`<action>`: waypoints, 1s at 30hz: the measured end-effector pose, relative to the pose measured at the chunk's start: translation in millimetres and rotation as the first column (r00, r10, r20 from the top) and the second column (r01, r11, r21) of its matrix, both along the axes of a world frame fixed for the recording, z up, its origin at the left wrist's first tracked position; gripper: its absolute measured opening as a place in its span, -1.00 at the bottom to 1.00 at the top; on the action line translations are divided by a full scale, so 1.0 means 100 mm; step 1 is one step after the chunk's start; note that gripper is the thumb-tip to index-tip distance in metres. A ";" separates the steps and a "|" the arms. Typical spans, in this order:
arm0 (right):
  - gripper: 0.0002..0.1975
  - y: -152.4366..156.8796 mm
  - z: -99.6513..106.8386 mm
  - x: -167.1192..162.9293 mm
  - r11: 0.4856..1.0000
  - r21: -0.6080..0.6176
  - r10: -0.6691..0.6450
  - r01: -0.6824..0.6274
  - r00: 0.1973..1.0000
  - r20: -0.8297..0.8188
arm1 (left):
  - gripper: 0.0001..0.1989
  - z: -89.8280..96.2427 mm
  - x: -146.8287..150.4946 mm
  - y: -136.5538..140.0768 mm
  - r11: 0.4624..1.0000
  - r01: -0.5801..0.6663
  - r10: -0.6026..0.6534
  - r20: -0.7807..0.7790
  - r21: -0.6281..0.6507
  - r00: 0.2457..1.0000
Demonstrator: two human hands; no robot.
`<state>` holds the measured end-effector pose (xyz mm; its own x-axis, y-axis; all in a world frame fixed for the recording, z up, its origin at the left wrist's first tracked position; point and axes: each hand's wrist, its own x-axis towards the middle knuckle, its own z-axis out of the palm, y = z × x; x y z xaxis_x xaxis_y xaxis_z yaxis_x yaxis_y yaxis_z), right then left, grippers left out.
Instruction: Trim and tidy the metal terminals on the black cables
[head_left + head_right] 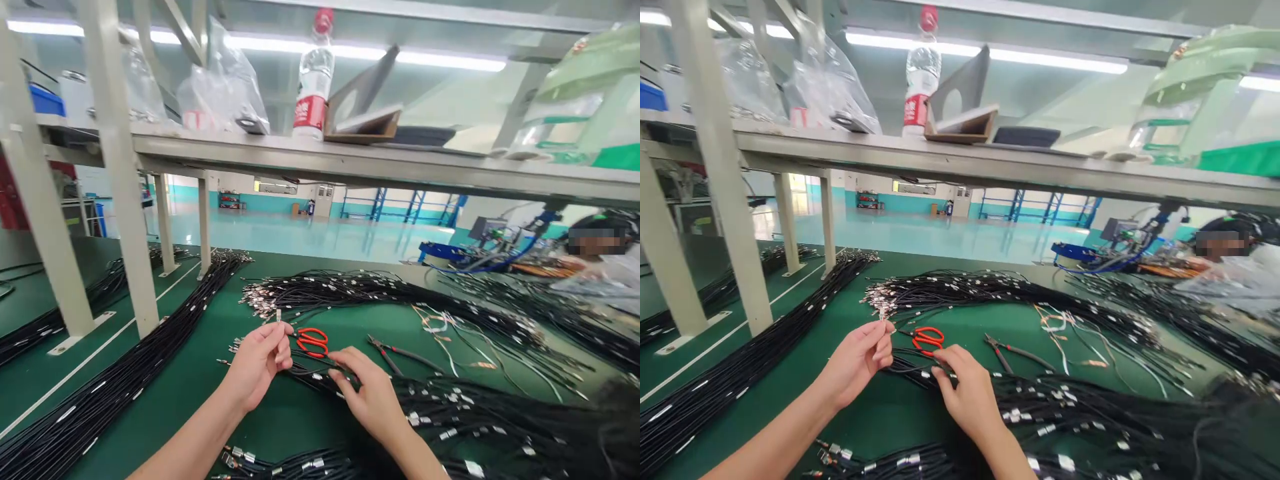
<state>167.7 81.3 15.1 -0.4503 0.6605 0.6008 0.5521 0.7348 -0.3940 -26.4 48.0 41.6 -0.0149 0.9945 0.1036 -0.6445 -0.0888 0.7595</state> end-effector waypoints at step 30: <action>-0.76 -0.20 0.17 -0.16 0.833 -0.538 0.008 -0.128 0.976 -0.219 | -0.89 -0.33 0.27 -0.22 0.968 0.149 -0.216 -0.369 -0.201 0.904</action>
